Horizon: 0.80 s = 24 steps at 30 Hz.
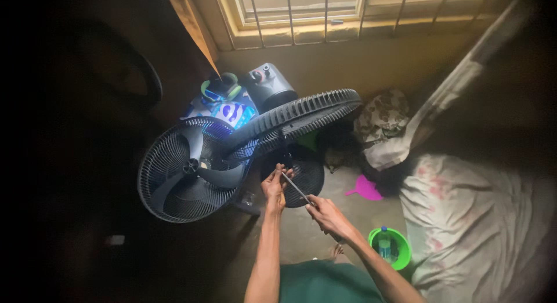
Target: The person uses a screwdriver to loosen and tighten screws on the back housing of a standing fan. They then remove the front fan cage and continue to adjust the central hub of the fan blades with the screwdriver.
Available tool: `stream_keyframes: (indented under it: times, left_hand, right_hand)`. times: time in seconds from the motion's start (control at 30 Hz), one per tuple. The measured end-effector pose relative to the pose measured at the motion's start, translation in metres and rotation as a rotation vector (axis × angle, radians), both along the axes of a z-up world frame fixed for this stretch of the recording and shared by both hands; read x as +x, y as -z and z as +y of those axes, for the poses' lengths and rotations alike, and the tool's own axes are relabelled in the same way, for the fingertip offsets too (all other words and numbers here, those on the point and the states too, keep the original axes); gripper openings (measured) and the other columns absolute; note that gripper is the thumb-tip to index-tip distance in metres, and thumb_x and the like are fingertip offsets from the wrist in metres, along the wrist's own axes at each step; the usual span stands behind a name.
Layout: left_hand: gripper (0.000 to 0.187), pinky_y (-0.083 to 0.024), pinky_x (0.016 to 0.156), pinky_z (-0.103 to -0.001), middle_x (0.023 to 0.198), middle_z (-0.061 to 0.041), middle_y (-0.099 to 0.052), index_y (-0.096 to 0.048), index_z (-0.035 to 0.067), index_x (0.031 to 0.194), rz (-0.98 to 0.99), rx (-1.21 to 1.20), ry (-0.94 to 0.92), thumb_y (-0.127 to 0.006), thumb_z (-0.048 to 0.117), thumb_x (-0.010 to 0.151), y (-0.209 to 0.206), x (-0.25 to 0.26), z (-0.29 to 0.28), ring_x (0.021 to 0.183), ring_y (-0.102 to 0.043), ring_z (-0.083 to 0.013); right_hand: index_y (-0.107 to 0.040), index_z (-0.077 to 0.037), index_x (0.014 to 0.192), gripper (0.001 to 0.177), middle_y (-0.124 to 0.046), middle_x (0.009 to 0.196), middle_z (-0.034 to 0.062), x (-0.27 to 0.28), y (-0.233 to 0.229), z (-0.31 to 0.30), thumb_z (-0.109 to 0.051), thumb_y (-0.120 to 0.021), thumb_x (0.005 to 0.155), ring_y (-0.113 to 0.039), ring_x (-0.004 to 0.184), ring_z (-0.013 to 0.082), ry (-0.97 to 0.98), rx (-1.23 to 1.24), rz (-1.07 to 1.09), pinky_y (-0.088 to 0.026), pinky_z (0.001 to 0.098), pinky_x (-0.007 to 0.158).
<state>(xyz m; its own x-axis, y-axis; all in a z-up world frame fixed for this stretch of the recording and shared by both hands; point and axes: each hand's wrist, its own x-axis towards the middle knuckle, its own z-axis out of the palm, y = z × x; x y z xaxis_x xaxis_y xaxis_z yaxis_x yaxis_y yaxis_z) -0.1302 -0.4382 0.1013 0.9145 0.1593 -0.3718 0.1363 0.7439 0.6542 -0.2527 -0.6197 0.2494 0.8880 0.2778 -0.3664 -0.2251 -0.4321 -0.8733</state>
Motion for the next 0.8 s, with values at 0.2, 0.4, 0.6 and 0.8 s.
stream_keyframes:
  times: [0.2, 0.4, 0.6, 0.8]
  left_hand:
    - [0.033, -0.066, 0.082, -0.041, 0.093, -0.012, -0.073, -0.070, -0.004, 0.108, 0.055, -0.083, -0.002, -0.074, 0.024, 0.092, -0.007, 0.017, -0.019, 0.088, -0.076, -0.0283]
    - [0.035, -0.063, 0.093, -0.045, 0.098, -0.013, -0.071, -0.067, -0.003, 0.109, 0.020, -0.235, 0.114, -0.071, 0.028, 0.095, -0.011, 0.038, -0.030, 0.099, -0.074, -0.0300]
    - [0.034, -0.062, 0.098, -0.047, 0.101, -0.014, -0.072, -0.066, -0.005, 0.113, 0.023, -0.255, 0.184, -0.066, 0.026, 0.098, -0.027, 0.059, -0.036, 0.101, -0.074, -0.0317]
    - [0.033, -0.061, 0.097, -0.052, 0.103, -0.019, -0.072, -0.066, -0.006, 0.116, -0.090, -0.188, 0.315, -0.064, 0.023, 0.101, -0.030, 0.084, -0.016, 0.101, -0.073, -0.0350]
  right_hand:
    - [-0.061, -0.005, 0.123, 0.029, -0.059, 0.070, 0.0044, 0.008, -0.008, -0.006, -0.025, -0.055, 0.103, -0.056, 0.044, 0.0120, 0.075, 0.344, 0.186, -0.049, 0.0286, 0.038]
    - [-0.058, -0.011, 0.138, 0.040, -0.058, 0.075, 0.0023, 0.027, 0.005, -0.023, -0.024, -0.056, 0.100, -0.056, 0.043, 0.0105, 0.095, 0.827, 0.388, -0.047, 0.0252, 0.037]
    - [-0.056, -0.012, 0.137, 0.040, -0.057, 0.072, 0.0034, 0.051, 0.014, -0.012, -0.025, -0.057, 0.100, -0.056, 0.041, 0.0129, 0.182, 0.457, 0.105, -0.047, 0.0279, 0.035]
    - [-0.057, -0.014, 0.140, 0.042, -0.054, 0.072, 0.0017, 0.066, 0.008, 0.010, -0.026, -0.057, 0.099, -0.054, 0.043, 0.0108, 0.211, 0.556, 0.128, -0.048, 0.0280, 0.036]
